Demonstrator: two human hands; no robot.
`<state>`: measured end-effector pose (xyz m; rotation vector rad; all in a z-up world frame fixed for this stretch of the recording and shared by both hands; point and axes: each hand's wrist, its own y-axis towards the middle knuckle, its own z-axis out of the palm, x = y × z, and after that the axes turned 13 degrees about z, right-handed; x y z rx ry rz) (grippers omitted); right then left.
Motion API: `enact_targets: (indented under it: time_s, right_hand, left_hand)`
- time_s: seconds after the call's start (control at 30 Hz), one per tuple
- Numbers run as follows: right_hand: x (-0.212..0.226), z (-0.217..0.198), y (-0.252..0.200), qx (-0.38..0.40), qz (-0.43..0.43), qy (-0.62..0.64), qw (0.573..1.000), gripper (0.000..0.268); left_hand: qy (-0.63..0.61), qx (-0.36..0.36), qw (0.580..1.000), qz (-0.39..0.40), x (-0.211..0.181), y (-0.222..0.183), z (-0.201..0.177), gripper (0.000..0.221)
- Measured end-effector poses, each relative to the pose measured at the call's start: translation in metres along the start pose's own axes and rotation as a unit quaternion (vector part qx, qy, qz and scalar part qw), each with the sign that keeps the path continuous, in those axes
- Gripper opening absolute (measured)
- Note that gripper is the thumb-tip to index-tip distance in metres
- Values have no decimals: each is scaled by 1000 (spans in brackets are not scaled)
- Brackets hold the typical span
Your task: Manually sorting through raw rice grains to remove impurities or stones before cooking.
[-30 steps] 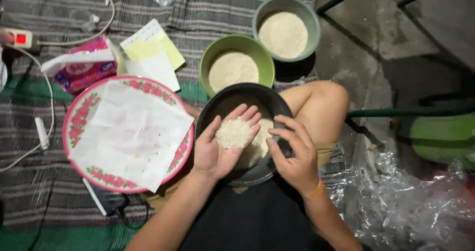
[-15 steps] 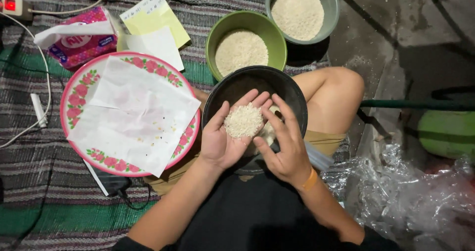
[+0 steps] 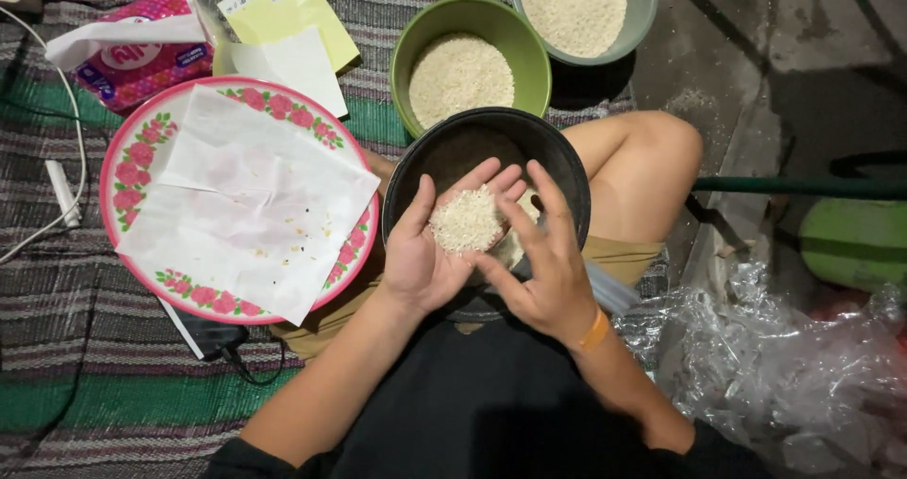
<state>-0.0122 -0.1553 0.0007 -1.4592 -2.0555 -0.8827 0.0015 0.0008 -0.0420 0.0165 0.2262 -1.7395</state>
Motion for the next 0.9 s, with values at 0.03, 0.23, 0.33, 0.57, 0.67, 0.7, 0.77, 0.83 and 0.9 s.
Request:
enact_targets:
  time_s: [0.03, 0.23, 0.33, 0.57, 0.67, 0.7, 0.77, 0.83, 0.9]
  right_hand:
    - [-4, 1, -3, 1, 0, 0, 1000, 60]
    - [-12, 10, -15, 89, -54, -118, 987, 87]
    - [-9, 11, -14, 99, -56, -151, 982, 87]
    - [-16, 8, -12, 97, -1, -161, 982, 94]
    - [-18, 5, -10, 93, 24, -149, 984, 91]
    - [-18, 3, -10, 92, 37, -139, 985, 90]
    - [-17, -1, -8, 95, 42, -139, 985, 90]
    - [-17, -2, -8, 98, 49, -140, 984, 90]
    - [-18, -2, -9, 89, 39, -133, 986, 89]
  left_hand:
    - [0, -1, 1000, 1, 0, 0, 0, 79]
    - [-15, 0, 1000, -2, 2, -1, -1, 84]
    - [13, 5, 1000, -1, 1, -2, 2, 83]
    - [-5, -4, 1000, 10, 2, -2, 0, 81]
    - [6, -9, 1000, 8, 1, -1, 0, 80]
    - [16, -15, 1000, 1, 0, -1, -1, 80]
    - [10, -20, 1000, 2, -1, -2, 2, 80]
    - [3, -25, 1000, 0, -1, -3, 3, 79]
    - [9, -24, 1000, 0, -1, -2, 2, 78]
